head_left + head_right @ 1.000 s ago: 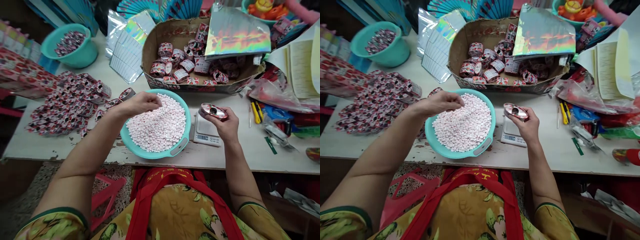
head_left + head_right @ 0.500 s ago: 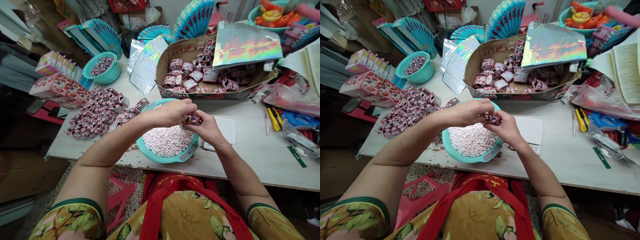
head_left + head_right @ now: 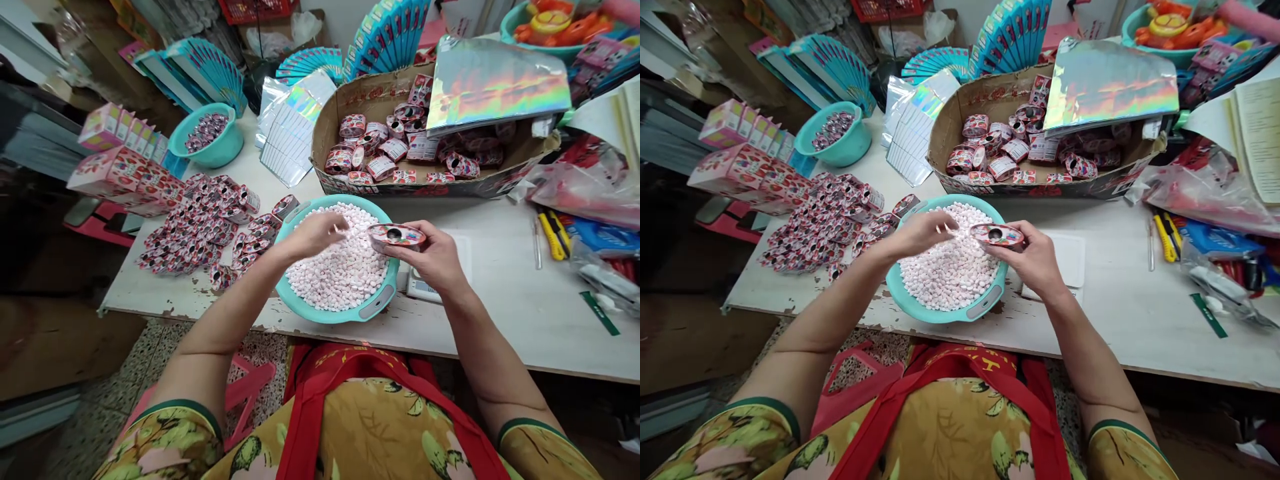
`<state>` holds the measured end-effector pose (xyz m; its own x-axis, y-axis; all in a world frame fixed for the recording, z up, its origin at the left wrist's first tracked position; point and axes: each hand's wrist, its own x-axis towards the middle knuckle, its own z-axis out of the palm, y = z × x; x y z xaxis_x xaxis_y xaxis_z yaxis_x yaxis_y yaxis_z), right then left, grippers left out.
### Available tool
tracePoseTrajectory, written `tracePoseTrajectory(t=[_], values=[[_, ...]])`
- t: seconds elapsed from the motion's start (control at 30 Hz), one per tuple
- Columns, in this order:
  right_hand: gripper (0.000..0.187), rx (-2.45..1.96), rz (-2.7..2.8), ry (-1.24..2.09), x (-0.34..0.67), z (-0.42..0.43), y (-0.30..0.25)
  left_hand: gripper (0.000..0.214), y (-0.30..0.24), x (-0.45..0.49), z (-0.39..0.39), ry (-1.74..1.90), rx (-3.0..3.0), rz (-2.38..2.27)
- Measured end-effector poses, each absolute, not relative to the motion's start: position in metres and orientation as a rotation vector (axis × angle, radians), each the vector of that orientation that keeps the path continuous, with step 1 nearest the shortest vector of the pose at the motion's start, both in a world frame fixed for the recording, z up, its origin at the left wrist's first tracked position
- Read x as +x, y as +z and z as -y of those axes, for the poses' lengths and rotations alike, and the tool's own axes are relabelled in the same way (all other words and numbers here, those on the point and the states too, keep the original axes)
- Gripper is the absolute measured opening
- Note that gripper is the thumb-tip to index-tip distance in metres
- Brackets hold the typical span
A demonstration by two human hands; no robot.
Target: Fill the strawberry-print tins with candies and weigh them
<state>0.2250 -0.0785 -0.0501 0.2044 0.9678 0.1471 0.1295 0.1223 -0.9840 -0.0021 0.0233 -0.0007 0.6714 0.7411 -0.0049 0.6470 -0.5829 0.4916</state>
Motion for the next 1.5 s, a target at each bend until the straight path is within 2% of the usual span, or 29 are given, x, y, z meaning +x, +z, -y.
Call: tracePoseTrajectory(t=[0.1, 0.23, 0.43, 0.6, 0.7, 1.1, 1.2, 1.27, 1.4, 1.5], values=[[0.053, -1.318, 1.149, 0.818, 0.236, 0.082, -0.054, 0.023, -0.033, -0.007, -0.012, 0.06, 2.462, -1.005], [0.052, -1.325, 1.16, 0.831, 0.235, 0.082, -0.057, 0.014, -0.053, -0.017, -0.013, 0.207, 2.344, -1.103], [0.048, -1.326, 1.325, 0.866, 0.214, 0.081, -0.052, 0.02, -0.007, -0.023, -0.007, 0.579, 2.026, -0.997], [0.041, -1.305, 1.451, 0.876, 0.195, 0.077, -0.046, 0.013, 0.037, 0.005, 0.008, 0.485, 2.33, -0.779], [0.042, -1.308, 1.441, 0.874, 0.193, 0.076, -0.045, 0.014, 0.036, 0.013, 0.005, 0.424, 2.406, -0.727], [0.045, -1.289, 1.345, 0.943, 0.203, 0.079, -0.047, 0.007, 0.018, 0.01, -0.002, 0.716, 2.186, -0.783], [0.051, -1.334, 1.226, 0.814, 0.236, 0.093, -0.05, 0.013, -0.002, -0.01, -0.012, 0.733, 2.208, -1.054], [0.054, -1.441, 1.102, 0.656, 0.266, 0.101, -0.061, 0.021, -0.024, -0.02, -0.012, 0.597, 2.279, -1.181], [0.061, -1.738, 0.932, 0.468, 0.317, 0.112, -0.101, 0.059, -0.067, -0.019, 0.008, 0.245, 2.49, -1.062], [0.065, -1.88, 0.987, 0.452, 0.333, 0.118, -0.119, 0.057, -0.081, -0.007, 0.022, 0.138, 2.634, -1.158]])
